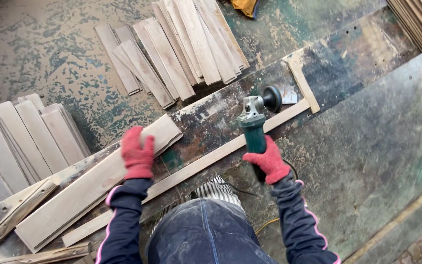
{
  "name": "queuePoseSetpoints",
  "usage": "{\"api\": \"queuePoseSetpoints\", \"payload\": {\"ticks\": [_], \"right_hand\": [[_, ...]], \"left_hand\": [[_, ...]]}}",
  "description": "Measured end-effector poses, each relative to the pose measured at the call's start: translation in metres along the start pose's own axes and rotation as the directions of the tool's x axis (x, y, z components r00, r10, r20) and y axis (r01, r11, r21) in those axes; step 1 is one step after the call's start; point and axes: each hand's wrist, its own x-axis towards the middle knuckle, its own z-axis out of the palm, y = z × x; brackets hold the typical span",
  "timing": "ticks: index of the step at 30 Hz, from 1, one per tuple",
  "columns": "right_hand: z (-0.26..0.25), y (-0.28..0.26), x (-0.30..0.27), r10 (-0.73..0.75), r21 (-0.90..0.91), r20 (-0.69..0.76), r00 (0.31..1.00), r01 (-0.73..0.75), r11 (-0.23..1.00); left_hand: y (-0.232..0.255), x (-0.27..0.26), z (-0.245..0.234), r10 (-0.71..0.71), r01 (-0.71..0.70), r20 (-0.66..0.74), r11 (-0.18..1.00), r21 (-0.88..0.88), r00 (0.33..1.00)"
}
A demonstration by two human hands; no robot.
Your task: The recorder is sanding a wooden board, initially using an angle grinder and subsequently using a hand sanding block.
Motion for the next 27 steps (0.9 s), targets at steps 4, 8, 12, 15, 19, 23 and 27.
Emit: {"api": "queuePoseSetpoints", "payload": {"ticks": [4,8,12,15,19,23,27], "right_hand": [[-0.037,-0.002,0.065,0.031,-0.548,-0.117,0.993,-0.090,0.832],[-0.055,0.015,0.117,-0.103,-0.781,-0.203,0.974,-0.097,0.617],[-0.055,-0.022,0.109,-0.134,-0.866,-0.212,0.968,-0.123,0.484],[-0.055,-0.030,0.102,-0.184,-0.890,-0.167,0.969,-0.068,0.451],[-0.046,-0.025,0.093,-0.250,-0.866,-0.138,0.958,0.005,0.500],[-0.043,-0.005,0.100,-0.375,-0.926,-0.080,0.923,0.070,0.370],[-0.052,0.015,0.112,-0.402,-0.910,-0.031,0.915,0.140,0.389]], "left_hand": [[-0.045,-0.001,-0.006,-0.130,0.063,0.101,0.867,0.494,0.986],[-0.058,-0.022,0.014,-0.175,0.149,0.014,0.873,0.465,0.984],[-0.027,-0.042,0.010,-0.076,0.084,-0.036,0.907,0.412,0.996],[-0.037,-0.068,0.028,-0.022,0.061,-0.118,0.939,0.340,0.993],[-0.040,-0.073,0.028,-0.007,0.059,-0.172,0.951,0.302,0.985],[-0.039,-0.074,0.031,-0.070,0.123,-0.183,0.946,0.298,0.981],[-0.021,-0.080,0.015,-0.195,0.244,-0.239,0.950,0.193,0.951]]}}
